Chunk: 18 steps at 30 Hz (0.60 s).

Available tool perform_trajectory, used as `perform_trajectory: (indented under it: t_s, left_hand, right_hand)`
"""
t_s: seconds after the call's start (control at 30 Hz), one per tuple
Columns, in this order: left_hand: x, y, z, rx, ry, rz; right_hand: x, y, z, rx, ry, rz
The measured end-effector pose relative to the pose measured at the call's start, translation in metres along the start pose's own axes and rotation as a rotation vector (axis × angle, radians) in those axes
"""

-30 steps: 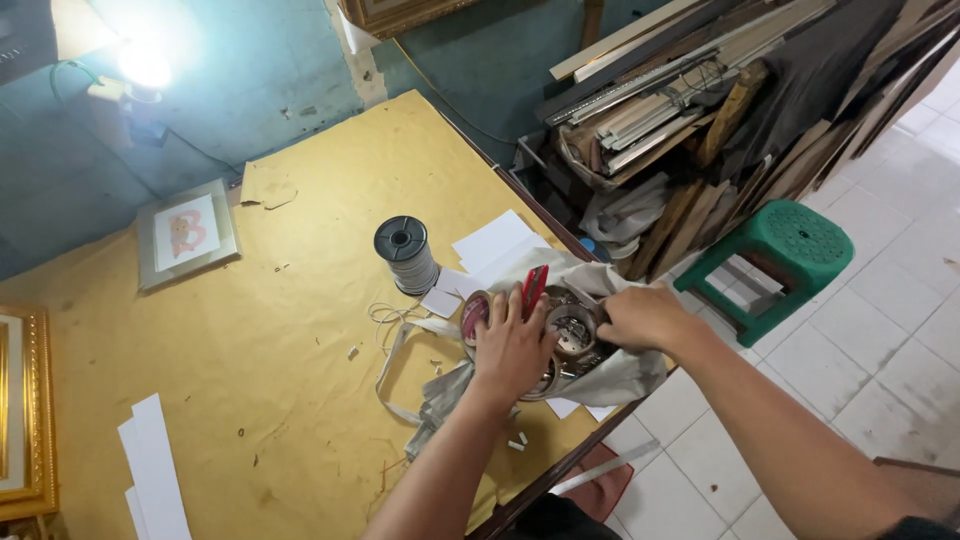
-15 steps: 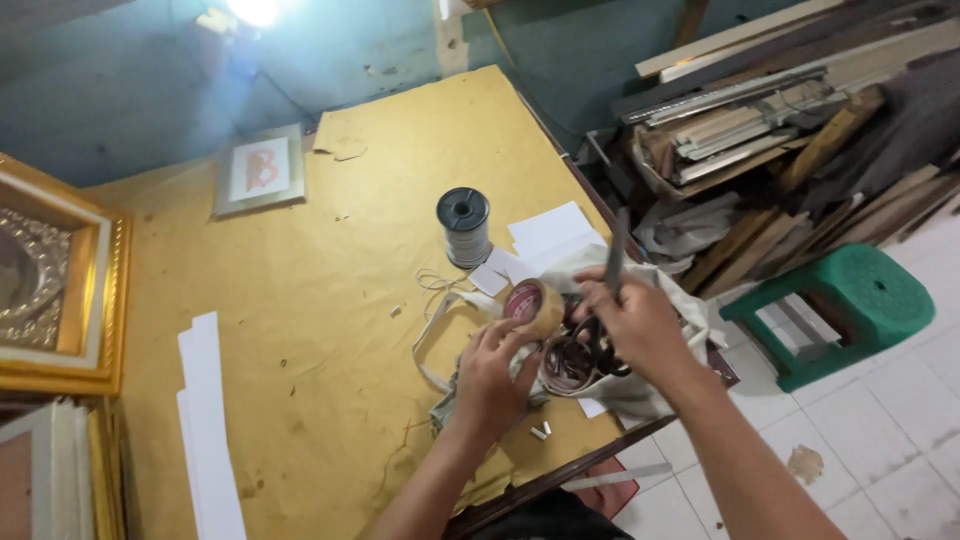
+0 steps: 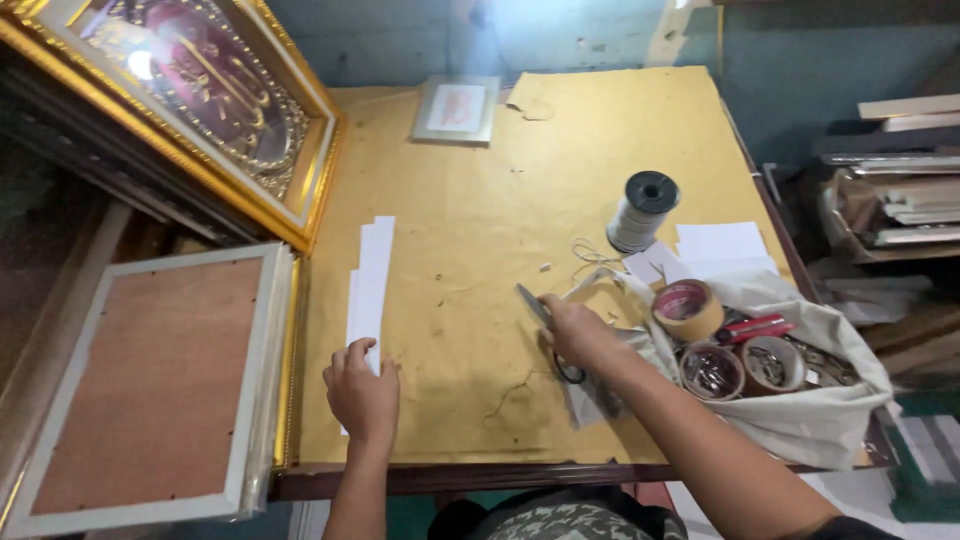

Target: The person retrieves scissors from a bag, cuts a white paper strip into small pieces, and wipes the glass of a picture frame with a cloth. The person then folds a plastic sheet and places it on the frame.

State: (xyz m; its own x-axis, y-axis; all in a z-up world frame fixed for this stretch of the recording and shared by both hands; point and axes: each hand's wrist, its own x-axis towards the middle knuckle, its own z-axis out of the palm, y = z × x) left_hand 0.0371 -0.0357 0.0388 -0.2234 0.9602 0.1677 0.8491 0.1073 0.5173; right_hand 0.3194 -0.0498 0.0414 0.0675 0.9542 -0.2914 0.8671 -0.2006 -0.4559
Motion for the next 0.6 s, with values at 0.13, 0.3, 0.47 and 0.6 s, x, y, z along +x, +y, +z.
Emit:
perform_trajectory:
  t_s: [0.13,0.3,0.47,0.6]
  left_hand:
    - [0.008,-0.023,-0.002,0.072,-0.103,-0.152]
    - [0.020,-0.042,0.004,-0.049,-0.191,-0.247]
    - [0.021,-0.023,-0.025,-0.217,-0.199,-0.335]
    - [0.012,0.021,-0.042,-0.481,-0.212,-0.305]
  right_hand:
    - [0.001,0.012,0.003,-0.112,0.059,0.023]
    - [-0.017,-0.006,-0.012,-0.267,0.221,0.123]
    - [-0.026,-0.038,-0.005,0.186,0.125,0.158]
    - [-0.045,-0.080,-0.010,0.711,-0.070,0.132]
